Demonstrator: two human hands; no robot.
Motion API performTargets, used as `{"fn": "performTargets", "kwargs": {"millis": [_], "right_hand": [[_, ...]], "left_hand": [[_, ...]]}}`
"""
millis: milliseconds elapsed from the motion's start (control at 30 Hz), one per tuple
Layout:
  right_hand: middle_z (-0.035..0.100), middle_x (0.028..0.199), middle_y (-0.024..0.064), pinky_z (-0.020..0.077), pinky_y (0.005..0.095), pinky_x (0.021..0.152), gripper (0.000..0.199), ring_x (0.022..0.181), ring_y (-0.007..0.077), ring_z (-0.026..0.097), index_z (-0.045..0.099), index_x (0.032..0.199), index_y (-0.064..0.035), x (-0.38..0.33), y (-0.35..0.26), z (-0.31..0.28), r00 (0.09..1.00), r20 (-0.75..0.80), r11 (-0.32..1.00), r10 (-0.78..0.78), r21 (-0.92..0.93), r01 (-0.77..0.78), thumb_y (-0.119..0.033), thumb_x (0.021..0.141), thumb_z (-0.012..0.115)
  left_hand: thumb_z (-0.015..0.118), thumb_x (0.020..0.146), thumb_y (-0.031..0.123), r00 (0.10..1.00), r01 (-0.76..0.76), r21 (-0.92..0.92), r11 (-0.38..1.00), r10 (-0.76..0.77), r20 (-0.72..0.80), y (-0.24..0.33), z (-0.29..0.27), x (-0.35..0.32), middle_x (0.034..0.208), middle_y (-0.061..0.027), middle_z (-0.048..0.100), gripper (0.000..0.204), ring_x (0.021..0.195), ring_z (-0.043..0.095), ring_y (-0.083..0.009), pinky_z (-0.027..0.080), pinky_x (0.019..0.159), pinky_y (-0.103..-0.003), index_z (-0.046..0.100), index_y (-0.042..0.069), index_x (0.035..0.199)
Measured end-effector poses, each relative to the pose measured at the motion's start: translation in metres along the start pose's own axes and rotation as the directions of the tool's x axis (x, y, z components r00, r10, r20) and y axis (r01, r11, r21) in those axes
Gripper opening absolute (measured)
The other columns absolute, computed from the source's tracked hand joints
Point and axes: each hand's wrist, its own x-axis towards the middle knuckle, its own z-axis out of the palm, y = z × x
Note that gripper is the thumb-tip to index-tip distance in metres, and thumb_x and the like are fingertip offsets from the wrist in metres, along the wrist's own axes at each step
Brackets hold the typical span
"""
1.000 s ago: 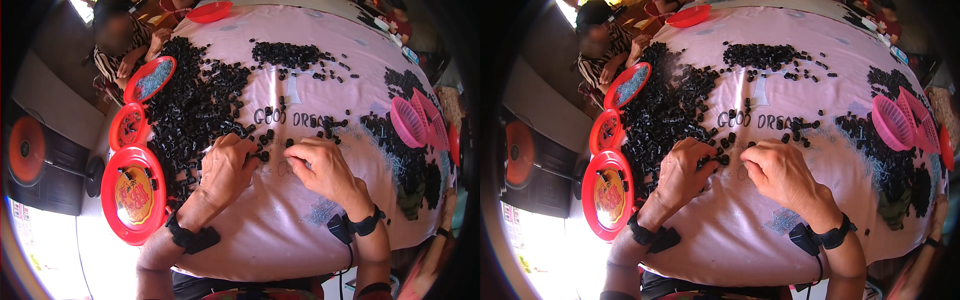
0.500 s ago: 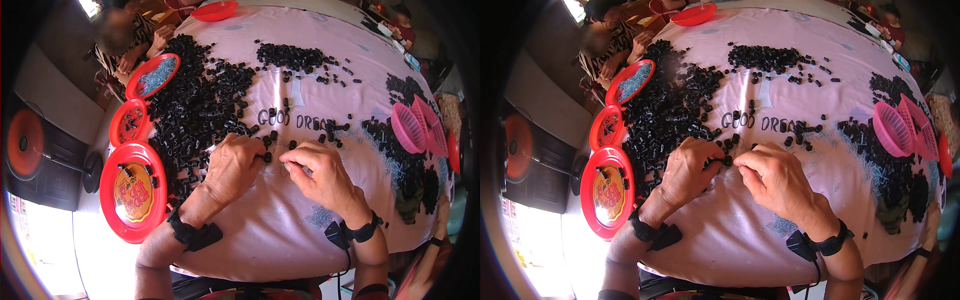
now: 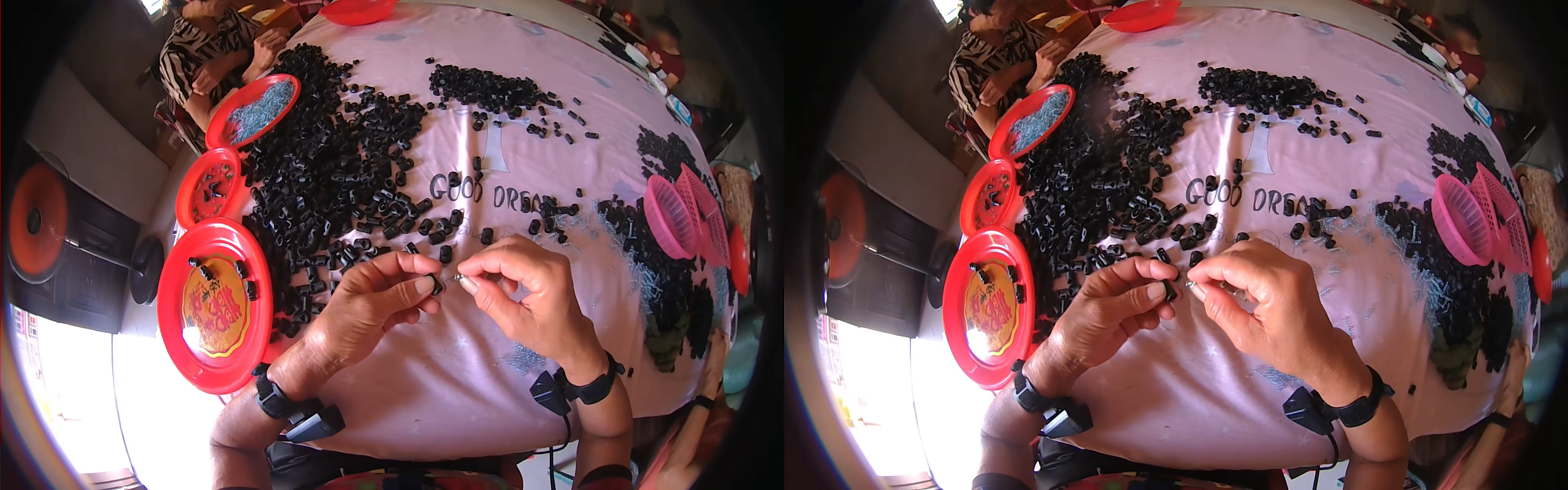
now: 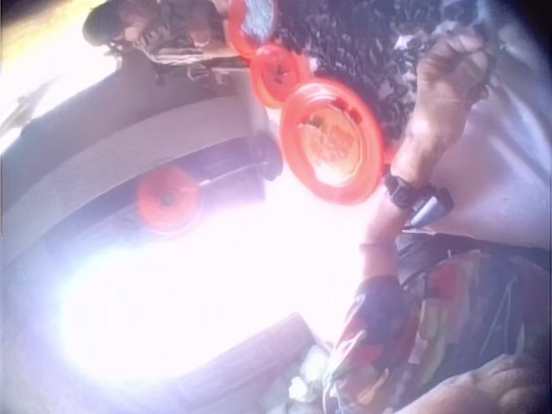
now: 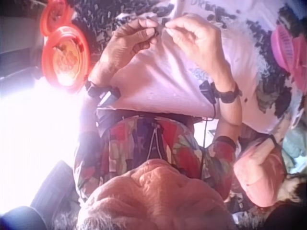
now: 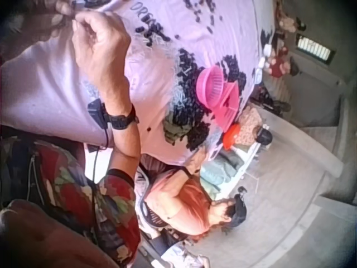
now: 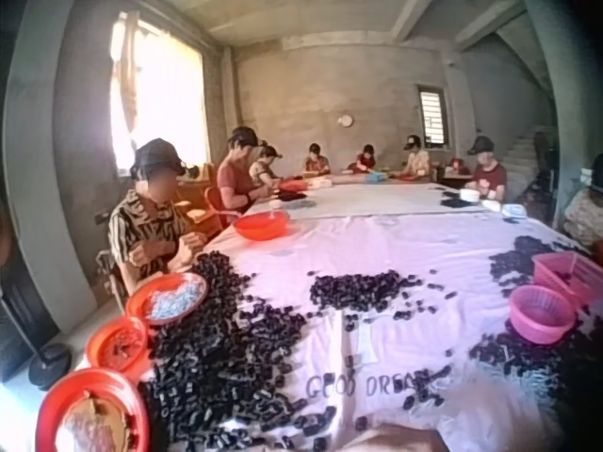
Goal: Assembling small black plastic components by manually inserting metal pins into them.
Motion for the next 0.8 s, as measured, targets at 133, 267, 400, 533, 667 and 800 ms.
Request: {"fn": "performTargets", "kwargs": {"millis": [133,267,400,533,667,800], "right_hand": [[0.072,0.090,0.0099,0.0557,0.0343,0.070,0.017,0.079,0.0240,0.069,0.074,0.101,-0.0031,-0.001,-0.002,0.005,0.991,0.015,0.991,-0.134,0.000,0.134,0.003,0.085,0.077],[0.072,0.090,0.0098,0.0561,0.0363,0.071,0.018,0.081,0.0255,0.069,0.074,0.100,-0.0038,-0.001,-0.001,0.009,0.989,0.019,0.988,-0.148,-0.038,0.149,0.004,0.083,0.078],[0.072,0.090,0.0094,0.0558,0.0365,0.070,0.018,0.080,0.0258,0.069,0.073,0.098,-0.0036,-0.002,0.000,0.011,0.986,-0.003,0.984,-0.166,-0.074,0.165,0.004,0.082,0.078],[0.072,0.091,0.0088,0.0555,0.0365,0.069,0.024,0.079,0.0255,0.068,0.075,0.104,-0.0038,-0.001,0.000,0.012,0.971,0.020,0.963,-0.239,-0.127,0.239,0.006,0.081,0.077],[0.072,0.093,0.0085,0.0555,0.0360,0.068,0.036,0.078,0.0247,0.067,0.076,0.114,-0.0043,0.000,-0.001,0.011,0.964,0.040,0.954,-0.263,-0.140,0.266,0.009,0.081,0.074],[0.071,0.092,0.0083,0.0554,0.0355,0.068,0.038,0.077,0.0242,0.067,0.076,0.116,-0.0045,0.001,0.000,0.011,0.960,0.047,0.950,-0.276,-0.137,0.280,0.009,0.080,0.074]], "left_hand": [[0.066,0.105,0.016,0.999,0.043,-0.200,0.979,-0.037,0.031,-0.011,-0.003,0.001,0.103,-0.0014,0.071,0.029,0.094,0.069,-0.0110,0.055,0.081,-0.023,0.065,0.007,0.132],[0.065,0.105,0.014,0.996,0.062,-0.247,0.967,-0.043,0.081,-0.016,-0.005,0.003,0.108,-0.0045,0.073,0.028,0.098,0.072,-0.0138,0.056,0.078,-0.023,0.065,0.007,0.133],[0.064,0.106,0.015,0.996,0.062,-0.158,0.985,-0.051,0.071,-0.016,-0.002,0.002,0.111,-0.0068,0.074,0.025,0.099,0.074,-0.0157,0.057,0.076,-0.023,0.065,0.006,0.129],[0.062,0.106,0.011,0.998,0.022,-0.103,0.994,-0.016,0.058,-0.021,0.000,0.000,0.113,-0.0095,0.074,0.020,0.096,0.075,-0.0175,0.057,0.073,-0.025,0.065,0.007,0.125],[0.063,0.106,0.015,0.996,0.024,-0.086,0.996,-0.017,0.083,-0.021,0.000,-0.001,0.112,-0.0079,0.074,0.022,0.095,0.074,-0.0159,0.057,0.075,-0.025,0.064,0.007,0.126],[0.061,0.107,0.016,0.997,0.012,-0.065,0.998,-0.007,0.081,-0.021,0.002,-0.001,0.113,-0.0103,0.075,0.022,0.094,0.074,-0.0162,0.058,0.074,-0.025,0.065,0.006,0.127]]}}
